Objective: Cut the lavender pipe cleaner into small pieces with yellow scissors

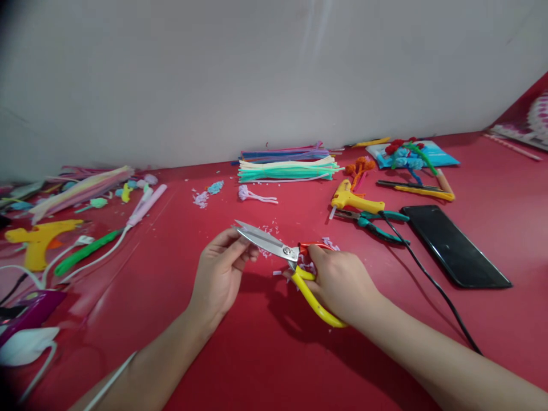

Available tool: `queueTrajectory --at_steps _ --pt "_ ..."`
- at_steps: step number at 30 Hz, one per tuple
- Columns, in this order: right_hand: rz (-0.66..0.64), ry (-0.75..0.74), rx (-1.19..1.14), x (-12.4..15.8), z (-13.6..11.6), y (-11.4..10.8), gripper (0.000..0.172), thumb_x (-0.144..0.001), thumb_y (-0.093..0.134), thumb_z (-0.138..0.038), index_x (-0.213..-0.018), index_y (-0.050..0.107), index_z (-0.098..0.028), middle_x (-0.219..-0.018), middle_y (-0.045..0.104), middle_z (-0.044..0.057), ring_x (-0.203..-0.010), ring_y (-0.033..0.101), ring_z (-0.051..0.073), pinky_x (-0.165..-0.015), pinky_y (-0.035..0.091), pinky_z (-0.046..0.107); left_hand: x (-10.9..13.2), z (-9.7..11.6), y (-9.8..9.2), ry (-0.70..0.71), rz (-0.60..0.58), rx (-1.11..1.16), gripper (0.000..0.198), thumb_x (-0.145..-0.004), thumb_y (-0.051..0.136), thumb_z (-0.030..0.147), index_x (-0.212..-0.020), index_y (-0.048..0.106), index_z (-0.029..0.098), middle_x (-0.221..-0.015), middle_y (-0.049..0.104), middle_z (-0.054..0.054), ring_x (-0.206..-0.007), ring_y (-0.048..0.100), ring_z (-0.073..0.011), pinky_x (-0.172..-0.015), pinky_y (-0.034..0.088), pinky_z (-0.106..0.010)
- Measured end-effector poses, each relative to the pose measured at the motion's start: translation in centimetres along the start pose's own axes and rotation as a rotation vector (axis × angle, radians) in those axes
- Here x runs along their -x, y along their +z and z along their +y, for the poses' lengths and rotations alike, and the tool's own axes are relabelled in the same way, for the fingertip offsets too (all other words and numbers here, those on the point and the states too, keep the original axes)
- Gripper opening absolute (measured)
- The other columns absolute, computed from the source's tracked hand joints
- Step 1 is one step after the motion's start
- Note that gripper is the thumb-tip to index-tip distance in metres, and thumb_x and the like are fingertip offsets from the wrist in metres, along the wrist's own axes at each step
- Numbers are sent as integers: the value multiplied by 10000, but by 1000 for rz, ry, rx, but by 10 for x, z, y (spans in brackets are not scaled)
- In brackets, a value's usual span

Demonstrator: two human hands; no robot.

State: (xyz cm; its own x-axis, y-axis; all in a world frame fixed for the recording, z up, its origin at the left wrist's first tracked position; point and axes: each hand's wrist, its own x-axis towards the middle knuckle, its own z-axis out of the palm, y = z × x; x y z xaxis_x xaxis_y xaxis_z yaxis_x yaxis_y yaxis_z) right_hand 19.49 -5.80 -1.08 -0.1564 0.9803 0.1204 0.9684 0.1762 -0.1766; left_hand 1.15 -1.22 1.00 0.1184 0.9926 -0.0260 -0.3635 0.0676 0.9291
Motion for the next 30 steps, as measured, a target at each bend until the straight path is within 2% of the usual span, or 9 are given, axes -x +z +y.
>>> queueTrajectory --at_steps 20,25,30 --pt "-22 35 3 0 -1 -5 354 -747 346 -530 -633 412 -202 -497 521 12 -422 442 113 -432 163 227 2 0 -1 14 -30 -22 52 -713 556 170 -756 574 147 -679 603 -10 -571 543 -81 -551 432 -204" --pt "4 154 59 -4 0 -8 351 -717 364 -555 -697 438 -212 -523 543 8 -441 477 136 -429 155 230 2 -1 -2 0 -30 -113 62 -716 547 203 -751 543 153 -631 581 3 -536 512 -73 -531 415 -198" --pt "-1 112 53 -5 -2 -9 339 -722 367 -535 -713 457 -208 -542 551 7 -443 477 126 -431 166 238 1 -1 -1 34 -30 -282 41 -707 538 185 -702 535 144 -589 533 22 -506 485 -68 -506 404 -193"
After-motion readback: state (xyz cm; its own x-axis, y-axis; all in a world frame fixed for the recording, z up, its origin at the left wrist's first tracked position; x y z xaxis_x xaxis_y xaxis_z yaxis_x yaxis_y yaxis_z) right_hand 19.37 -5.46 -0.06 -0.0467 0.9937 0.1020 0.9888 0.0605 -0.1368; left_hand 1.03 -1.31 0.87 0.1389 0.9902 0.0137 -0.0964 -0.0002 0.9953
